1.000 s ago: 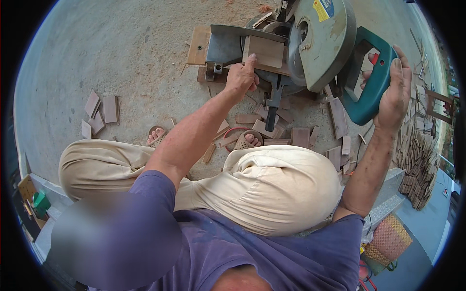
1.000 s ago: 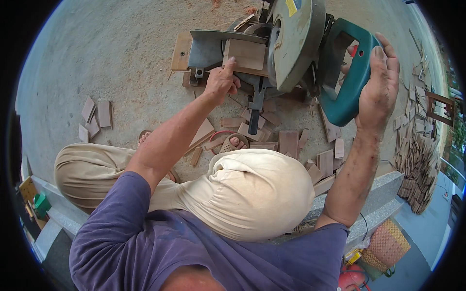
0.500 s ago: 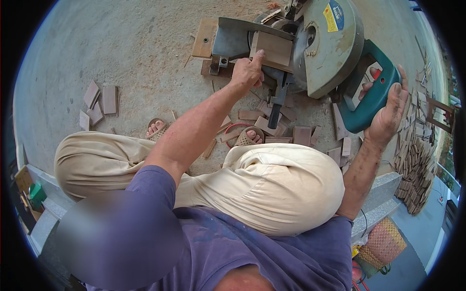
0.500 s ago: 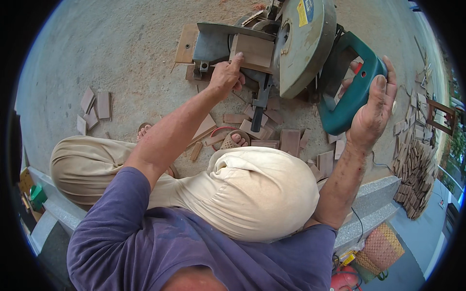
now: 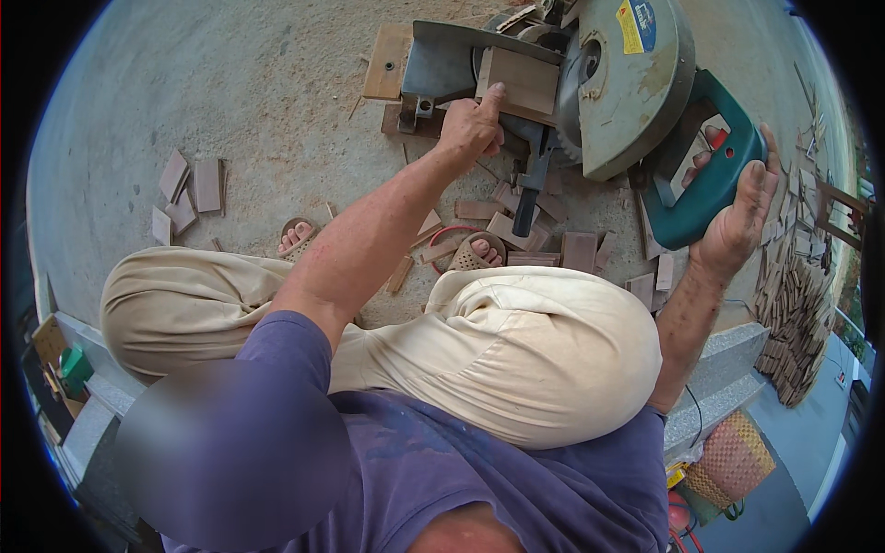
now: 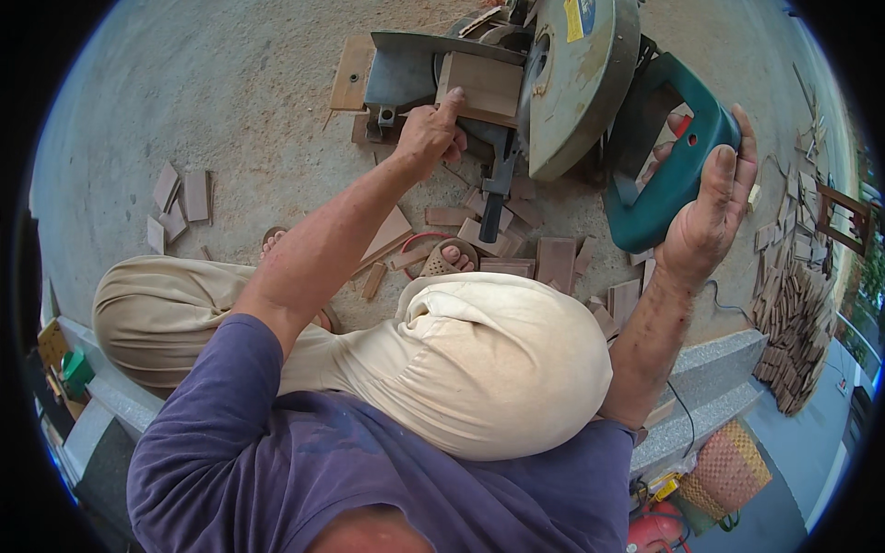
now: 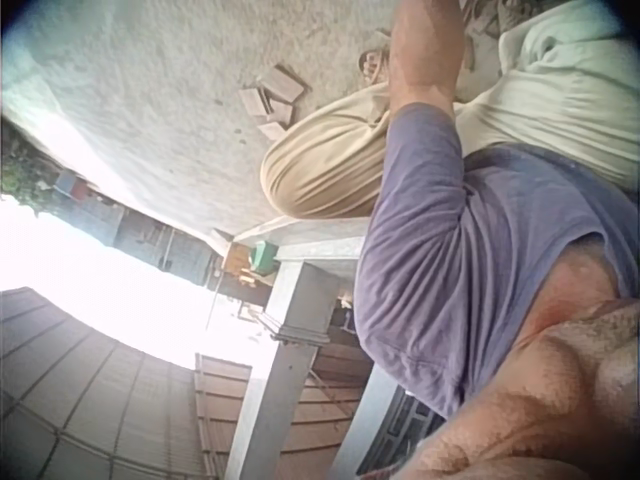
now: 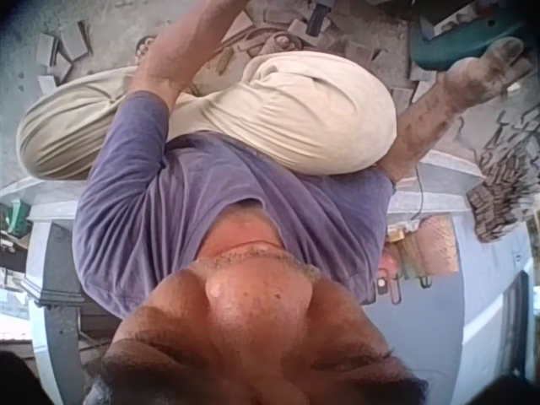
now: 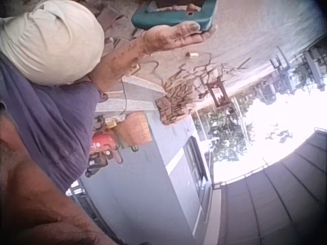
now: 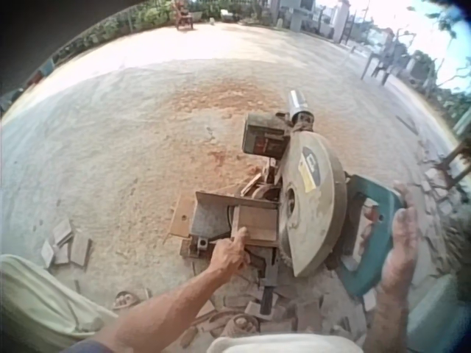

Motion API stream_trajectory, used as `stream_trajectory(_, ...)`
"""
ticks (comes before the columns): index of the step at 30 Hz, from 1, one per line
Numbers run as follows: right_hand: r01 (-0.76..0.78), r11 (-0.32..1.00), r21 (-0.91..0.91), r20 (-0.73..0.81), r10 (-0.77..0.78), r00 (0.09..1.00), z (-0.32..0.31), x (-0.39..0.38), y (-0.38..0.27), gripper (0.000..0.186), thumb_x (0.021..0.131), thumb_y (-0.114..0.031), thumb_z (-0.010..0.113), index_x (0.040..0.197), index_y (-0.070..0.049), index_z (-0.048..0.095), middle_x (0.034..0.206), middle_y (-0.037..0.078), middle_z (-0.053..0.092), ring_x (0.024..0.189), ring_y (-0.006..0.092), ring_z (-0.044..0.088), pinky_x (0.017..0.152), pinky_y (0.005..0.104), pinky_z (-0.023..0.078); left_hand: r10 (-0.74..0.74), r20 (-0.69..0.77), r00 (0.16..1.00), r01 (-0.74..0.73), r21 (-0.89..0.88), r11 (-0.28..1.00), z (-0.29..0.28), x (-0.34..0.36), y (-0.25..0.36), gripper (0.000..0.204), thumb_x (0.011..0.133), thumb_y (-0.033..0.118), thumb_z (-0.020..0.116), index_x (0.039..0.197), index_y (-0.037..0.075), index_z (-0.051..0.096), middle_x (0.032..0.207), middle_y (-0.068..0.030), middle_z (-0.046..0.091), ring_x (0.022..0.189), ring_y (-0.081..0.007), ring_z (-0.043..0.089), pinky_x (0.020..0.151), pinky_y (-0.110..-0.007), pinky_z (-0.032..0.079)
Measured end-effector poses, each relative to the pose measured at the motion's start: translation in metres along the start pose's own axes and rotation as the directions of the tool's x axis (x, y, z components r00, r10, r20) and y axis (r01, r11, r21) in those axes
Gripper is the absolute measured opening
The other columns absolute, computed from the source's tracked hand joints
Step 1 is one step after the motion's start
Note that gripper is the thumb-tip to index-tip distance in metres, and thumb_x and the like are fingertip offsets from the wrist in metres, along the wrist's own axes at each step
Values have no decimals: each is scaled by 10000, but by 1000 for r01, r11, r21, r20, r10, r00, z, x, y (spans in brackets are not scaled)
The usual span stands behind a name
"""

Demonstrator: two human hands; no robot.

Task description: Using a miter saw to cut small rectangular wood blocks into smaller pieces.

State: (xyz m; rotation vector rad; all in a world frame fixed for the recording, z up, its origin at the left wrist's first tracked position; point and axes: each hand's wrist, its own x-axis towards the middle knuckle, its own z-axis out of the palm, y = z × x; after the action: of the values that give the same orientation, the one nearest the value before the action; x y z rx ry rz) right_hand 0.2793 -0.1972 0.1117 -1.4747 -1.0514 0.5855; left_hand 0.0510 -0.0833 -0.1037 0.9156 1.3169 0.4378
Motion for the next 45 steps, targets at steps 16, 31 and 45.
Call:
stream_trajectory(16,8,1000,28,-1,-8,1000,-2,0,3,504,1059,-368,552,1467,-93,446,1119,166,659,852,182,645,738,321,556,-7,11,1000,7,27,1000,-1,-3,3,816,983,667,507,664,-64,680,575,-128,627,495,-214,621,522,-337,511)
stream_trajectory(31,24,1000,6,-42,-24,999,2,-17,16,542,1061,-387,539,1497,-91,415,1125,171,673,832,192,647,721,316,540,-34,16,999,33,57,998,-1,3,0,791,988,657,515,763,-81,692,645,-139,668,535,-213,645,553,-338,561)
stream_trajectory(45,169,985,16,-154,-165,974,1,-47,54,615,1044,-420,567,1531,-106,365,1154,177,661,840,189,644,727,306,559,-89,72,993,96,-103,990,5,2,12,693,955,624,597,1042,-59,681,730,-162,678,549,-221,643,560,-361,570)
